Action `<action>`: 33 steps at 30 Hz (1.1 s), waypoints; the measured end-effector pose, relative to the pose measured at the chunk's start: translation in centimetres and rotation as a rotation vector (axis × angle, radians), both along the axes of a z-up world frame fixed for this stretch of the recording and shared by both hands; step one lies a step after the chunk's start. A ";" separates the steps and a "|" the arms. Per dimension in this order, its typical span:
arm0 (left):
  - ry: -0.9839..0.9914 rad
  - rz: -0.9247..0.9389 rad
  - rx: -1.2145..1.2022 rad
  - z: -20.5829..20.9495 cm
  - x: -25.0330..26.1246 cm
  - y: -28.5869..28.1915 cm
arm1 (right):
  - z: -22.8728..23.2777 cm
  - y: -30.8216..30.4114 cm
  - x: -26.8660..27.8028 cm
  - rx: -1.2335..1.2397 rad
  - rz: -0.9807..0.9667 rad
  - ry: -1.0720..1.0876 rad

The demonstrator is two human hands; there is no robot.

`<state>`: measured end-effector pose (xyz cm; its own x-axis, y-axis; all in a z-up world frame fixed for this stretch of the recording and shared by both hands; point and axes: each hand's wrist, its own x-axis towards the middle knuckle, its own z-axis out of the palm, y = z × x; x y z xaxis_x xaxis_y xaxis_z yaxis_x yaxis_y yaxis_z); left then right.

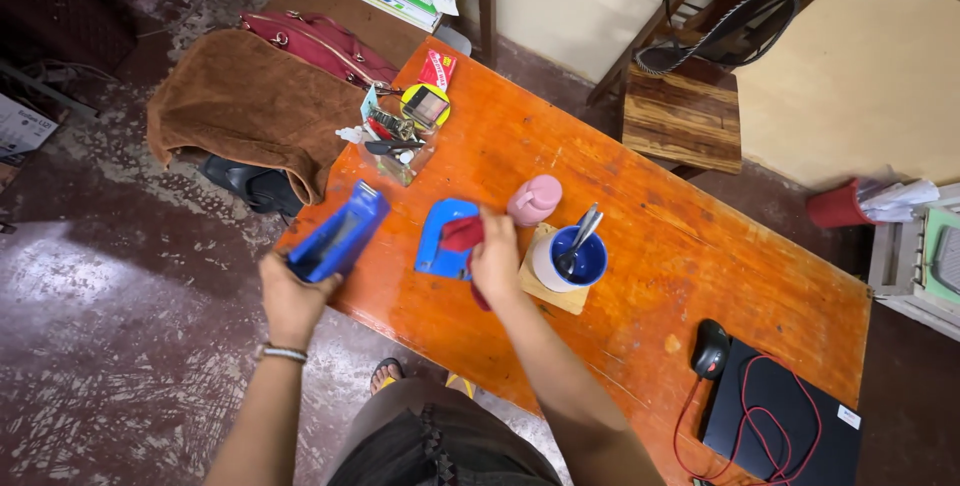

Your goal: Wash a rag in a sink and then use it to wipe down a desk and office equipment including a laptop.

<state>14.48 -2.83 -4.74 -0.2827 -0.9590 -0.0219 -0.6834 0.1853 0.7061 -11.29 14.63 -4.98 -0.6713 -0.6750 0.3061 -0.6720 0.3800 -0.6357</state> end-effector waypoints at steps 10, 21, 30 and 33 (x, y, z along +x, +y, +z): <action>-0.158 -0.165 -0.058 2.4 0.4 4.0 | 5.5 -5.8 7.1 -0.259 0.207 -0.329; -0.148 -0.199 -0.040 2.1 1.3 3.4 | -0.8 -6.1 9.2 -0.019 0.775 0.077; 0.272 -0.089 0.293 -4.0 3.7 0.7 | -5.9 -7.5 9.0 -0.154 0.492 -0.014; 0.359 0.039 0.480 -5.0 3.5 0.6 | -3.9 -6.7 14.0 0.033 0.526 -0.151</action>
<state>17.99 -2.27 -9.69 -0.3174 -0.8752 -0.3651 -0.3865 -0.2322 0.8926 2.66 7.95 -8.88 -0.2756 -0.9391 0.2055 -0.6787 0.0386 -0.7334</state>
